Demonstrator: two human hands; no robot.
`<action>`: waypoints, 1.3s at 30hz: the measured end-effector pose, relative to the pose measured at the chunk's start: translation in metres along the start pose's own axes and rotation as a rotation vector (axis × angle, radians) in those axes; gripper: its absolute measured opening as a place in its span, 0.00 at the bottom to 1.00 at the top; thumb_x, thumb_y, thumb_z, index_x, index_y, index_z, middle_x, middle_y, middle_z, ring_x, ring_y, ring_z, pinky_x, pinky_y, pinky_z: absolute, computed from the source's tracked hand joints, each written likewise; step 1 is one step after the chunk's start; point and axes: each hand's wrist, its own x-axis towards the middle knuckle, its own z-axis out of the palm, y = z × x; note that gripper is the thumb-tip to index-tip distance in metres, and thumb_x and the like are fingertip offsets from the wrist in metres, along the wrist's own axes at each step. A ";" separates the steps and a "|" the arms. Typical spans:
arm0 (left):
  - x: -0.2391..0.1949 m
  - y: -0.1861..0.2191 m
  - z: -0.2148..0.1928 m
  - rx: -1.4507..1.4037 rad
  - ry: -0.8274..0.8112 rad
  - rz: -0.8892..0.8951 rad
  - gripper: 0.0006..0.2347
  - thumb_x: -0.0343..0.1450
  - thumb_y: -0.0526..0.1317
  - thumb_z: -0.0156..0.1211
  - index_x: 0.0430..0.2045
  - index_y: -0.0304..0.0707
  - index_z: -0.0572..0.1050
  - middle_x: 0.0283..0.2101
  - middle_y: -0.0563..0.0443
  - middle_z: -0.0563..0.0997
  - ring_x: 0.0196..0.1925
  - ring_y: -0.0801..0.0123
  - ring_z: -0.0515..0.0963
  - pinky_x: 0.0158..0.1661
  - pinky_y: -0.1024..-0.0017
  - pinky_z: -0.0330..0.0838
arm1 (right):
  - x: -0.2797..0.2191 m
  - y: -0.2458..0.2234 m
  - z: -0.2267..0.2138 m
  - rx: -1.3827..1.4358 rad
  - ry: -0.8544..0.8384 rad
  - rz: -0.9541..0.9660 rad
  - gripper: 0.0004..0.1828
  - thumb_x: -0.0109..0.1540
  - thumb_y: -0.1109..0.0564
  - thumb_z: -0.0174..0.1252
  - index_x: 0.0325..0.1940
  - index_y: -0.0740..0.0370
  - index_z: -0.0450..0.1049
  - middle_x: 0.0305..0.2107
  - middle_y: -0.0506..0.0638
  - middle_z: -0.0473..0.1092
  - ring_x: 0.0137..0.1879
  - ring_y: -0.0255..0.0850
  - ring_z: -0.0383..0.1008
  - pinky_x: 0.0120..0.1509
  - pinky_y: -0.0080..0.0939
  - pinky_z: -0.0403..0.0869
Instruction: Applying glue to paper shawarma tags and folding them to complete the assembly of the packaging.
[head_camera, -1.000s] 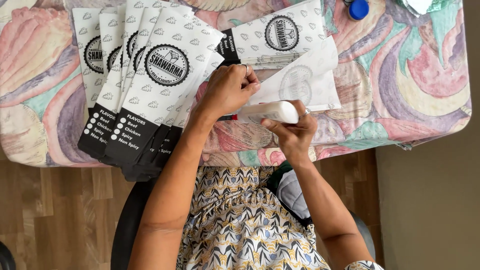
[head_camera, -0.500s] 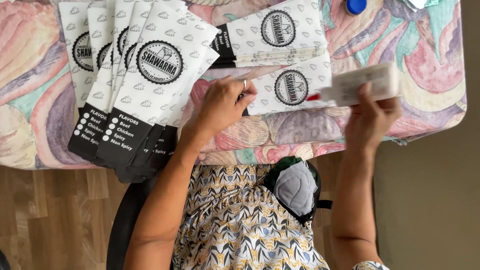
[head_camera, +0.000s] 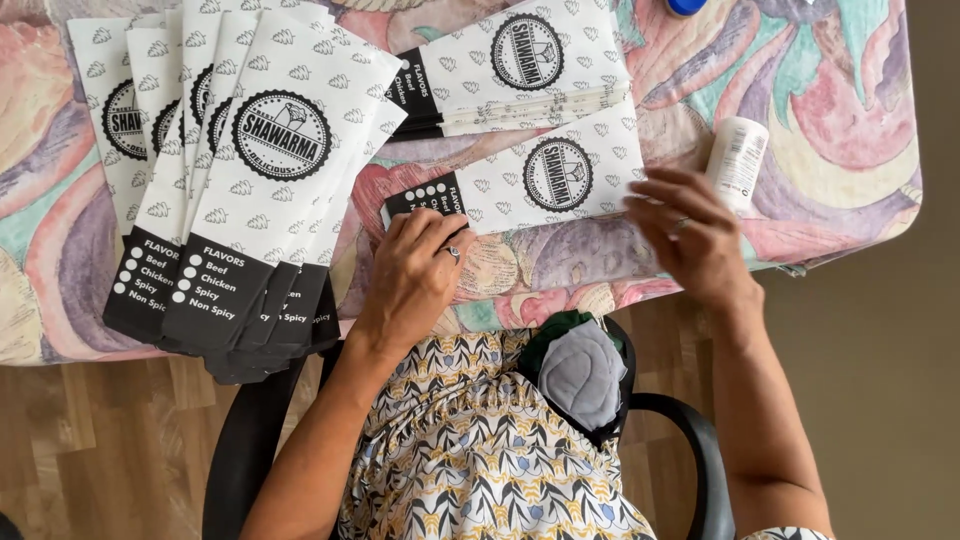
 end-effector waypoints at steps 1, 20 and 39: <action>0.003 0.002 -0.003 0.005 -0.010 -0.010 0.05 0.70 0.31 0.67 0.22 0.32 0.83 0.37 0.44 0.84 0.41 0.63 0.79 0.42 0.68 0.71 | 0.004 -0.006 0.003 0.005 -0.046 -0.022 0.05 0.63 0.73 0.65 0.39 0.69 0.84 0.40 0.63 0.79 0.51 0.63 0.80 0.55 0.56 0.80; 0.010 0.014 -0.008 0.092 0.017 -0.031 0.04 0.69 0.33 0.69 0.26 0.31 0.84 0.36 0.44 0.84 0.40 0.63 0.81 0.40 0.68 0.75 | 0.021 -0.015 0.030 0.042 -0.038 -0.024 0.03 0.64 0.68 0.62 0.41 0.72 0.81 0.43 0.65 0.77 0.51 0.66 0.77 0.54 0.61 0.77; 0.051 0.043 0.048 0.017 -0.083 -0.337 0.22 0.76 0.31 0.58 0.65 0.27 0.64 0.74 0.33 0.57 0.78 0.45 0.52 0.73 0.50 0.46 | 0.034 -0.010 0.046 -0.153 -0.677 0.218 0.50 0.67 0.26 0.41 0.83 0.60 0.45 0.79 0.60 0.44 0.83 0.53 0.36 0.80 0.66 0.28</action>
